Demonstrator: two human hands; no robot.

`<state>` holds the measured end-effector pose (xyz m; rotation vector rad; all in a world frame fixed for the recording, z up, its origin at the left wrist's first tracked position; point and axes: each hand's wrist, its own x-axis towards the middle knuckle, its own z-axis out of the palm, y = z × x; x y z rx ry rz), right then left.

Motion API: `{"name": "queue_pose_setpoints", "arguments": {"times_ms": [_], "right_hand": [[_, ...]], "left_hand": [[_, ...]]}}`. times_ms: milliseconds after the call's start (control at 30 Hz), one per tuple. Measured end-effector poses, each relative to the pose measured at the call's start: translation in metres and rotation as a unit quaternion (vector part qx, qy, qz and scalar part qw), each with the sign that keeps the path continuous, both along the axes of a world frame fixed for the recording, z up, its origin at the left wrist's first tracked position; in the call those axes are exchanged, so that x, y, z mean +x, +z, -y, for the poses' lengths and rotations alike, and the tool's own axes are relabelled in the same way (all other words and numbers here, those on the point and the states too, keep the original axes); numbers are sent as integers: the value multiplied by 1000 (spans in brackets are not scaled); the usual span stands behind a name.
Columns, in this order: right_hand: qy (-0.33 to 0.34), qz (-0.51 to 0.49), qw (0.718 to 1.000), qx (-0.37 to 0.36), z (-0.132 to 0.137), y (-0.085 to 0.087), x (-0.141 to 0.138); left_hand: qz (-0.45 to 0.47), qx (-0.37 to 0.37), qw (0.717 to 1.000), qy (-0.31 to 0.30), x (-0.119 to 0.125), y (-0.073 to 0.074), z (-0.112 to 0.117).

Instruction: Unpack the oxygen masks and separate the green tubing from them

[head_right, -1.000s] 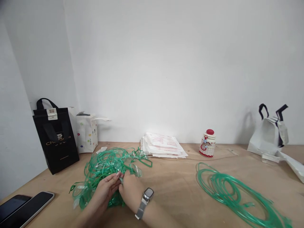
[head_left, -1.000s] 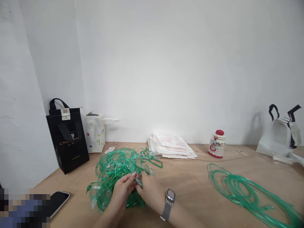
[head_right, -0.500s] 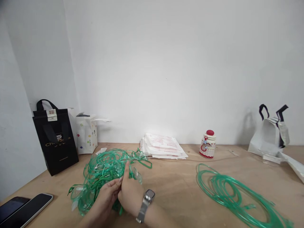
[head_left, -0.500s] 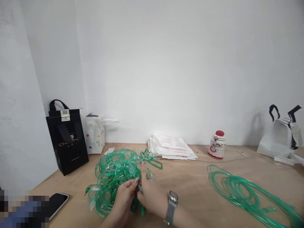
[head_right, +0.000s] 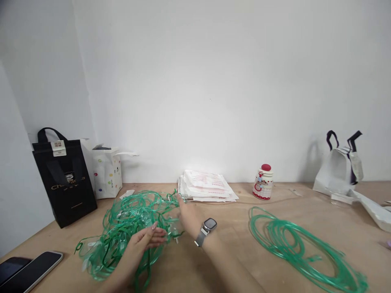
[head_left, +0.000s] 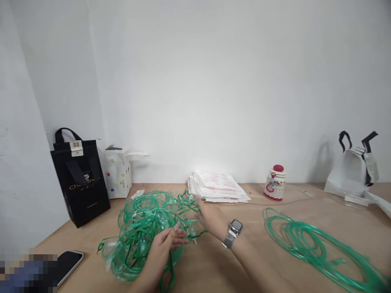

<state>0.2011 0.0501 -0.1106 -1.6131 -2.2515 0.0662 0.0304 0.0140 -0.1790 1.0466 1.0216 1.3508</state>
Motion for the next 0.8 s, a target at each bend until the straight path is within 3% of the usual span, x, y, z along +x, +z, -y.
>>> {"name": "queue_pose_setpoints", "arguments": {"times_ms": [100,233,333,400,467,500,633,800], "right_hand": [[-33,5,997,69,-12,-4,7],[-15,-37,995,97,-12,-5,2],[57,-92,989,98,-5,-16,-17],[153,-144,975,74,1,-32,-34],[223,-135,965,37,5,-51,-50],[226,-116,967,21,7,-59,-56],[127,-92,988,6,9,-82,-71],[54,-163,984,-45,4,-88,-73]], "left_hand": [[-119,81,990,17,-3,1,6],[-142,158,964,162,-22,8,4],[-153,163,937,267,-33,12,-2],[-162,147,932,288,-37,12,-6],[-187,137,926,298,-39,8,-9],[-213,133,919,303,-41,6,-11],[-346,108,882,300,-45,-4,-18],[-354,143,904,190,-47,-13,-26]]}}
